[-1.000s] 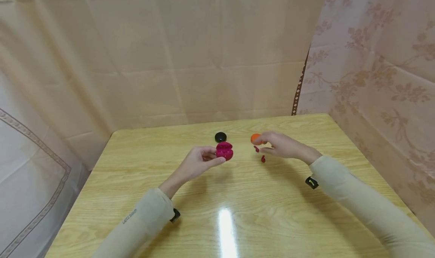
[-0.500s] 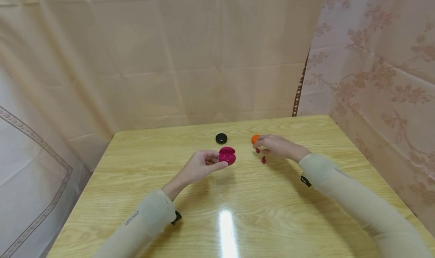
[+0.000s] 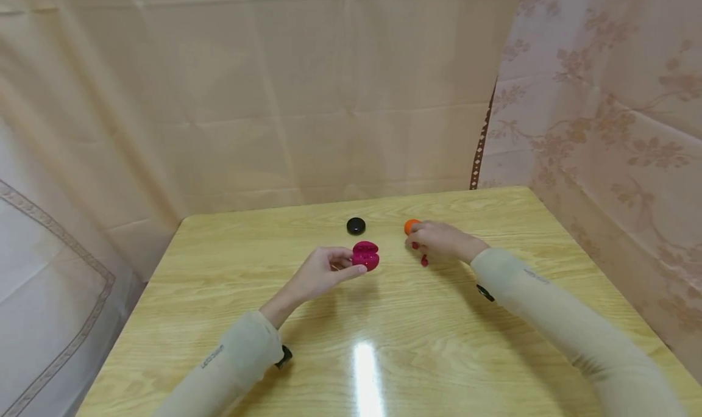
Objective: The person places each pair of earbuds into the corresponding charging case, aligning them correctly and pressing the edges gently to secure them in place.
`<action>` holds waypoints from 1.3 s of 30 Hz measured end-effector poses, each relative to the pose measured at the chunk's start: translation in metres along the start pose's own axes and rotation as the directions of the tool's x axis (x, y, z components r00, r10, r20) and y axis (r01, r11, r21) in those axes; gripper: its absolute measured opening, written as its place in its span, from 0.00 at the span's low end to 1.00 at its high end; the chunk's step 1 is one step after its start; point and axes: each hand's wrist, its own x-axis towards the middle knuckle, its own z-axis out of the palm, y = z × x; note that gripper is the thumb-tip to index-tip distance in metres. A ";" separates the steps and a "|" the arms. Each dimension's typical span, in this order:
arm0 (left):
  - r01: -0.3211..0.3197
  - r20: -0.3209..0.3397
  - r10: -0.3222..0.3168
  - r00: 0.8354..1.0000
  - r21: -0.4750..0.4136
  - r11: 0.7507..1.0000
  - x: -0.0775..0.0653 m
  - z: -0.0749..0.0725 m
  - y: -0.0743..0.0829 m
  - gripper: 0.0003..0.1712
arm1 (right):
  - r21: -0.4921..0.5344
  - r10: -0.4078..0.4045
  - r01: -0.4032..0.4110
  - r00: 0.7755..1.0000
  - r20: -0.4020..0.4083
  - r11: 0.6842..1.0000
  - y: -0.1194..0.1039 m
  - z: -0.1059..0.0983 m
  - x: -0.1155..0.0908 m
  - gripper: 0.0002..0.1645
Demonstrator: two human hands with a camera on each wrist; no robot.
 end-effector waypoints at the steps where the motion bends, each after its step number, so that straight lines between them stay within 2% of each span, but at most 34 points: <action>1: 0.000 0.002 0.000 1.000 -0.002 1.000 0.000 0.000 0.000 0.16 | -0.006 -0.001 0.001 1.000 0.004 1.000 0.000 0.000 0.000 0.11; 7: 0.009 0.000 -0.009 1.000 0.007 1.000 0.001 0.001 -0.002 0.16 | -0.032 -0.014 0.014 1.000 -0.010 0.999 0.000 0.001 0.000 0.12; 18: 0.004 -0.004 -0.004 1.000 0.001 1.000 0.005 -0.002 -0.002 0.16 | -0.033 0.017 -0.016 1.000 0.014 0.999 0.003 -0.001 0.004 0.16; 26: 0.021 -0.009 -0.021 1.000 0.001 1.000 0.002 -0.005 0.001 0.16 | -0.026 0.018 -0.018 1.000 0.006 1.000 0.004 0.002 0.005 0.17; 30: 0.010 -0.010 -0.010 1.000 -0.008 1.000 0.001 -0.006 -0.002 0.16 | -0.017 0.035 -0.034 0.999 0.022 0.999 0.002 0.002 0.008 0.14; 35: 0.011 0.001 -0.011 1.000 -0.003 1.000 0.001 -0.008 -0.004 0.17 | -0.017 0.039 -0.038 0.999 0.022 0.999 0.000 0.002 0.008 0.05; 39: 0.007 0.002 -0.007 1.000 -0.005 1.000 0.000 -0.009 -0.003 0.17 | -0.010 0.050 -0.050 0.999 0.019 0.999 -0.001 0.001 0.008 0.07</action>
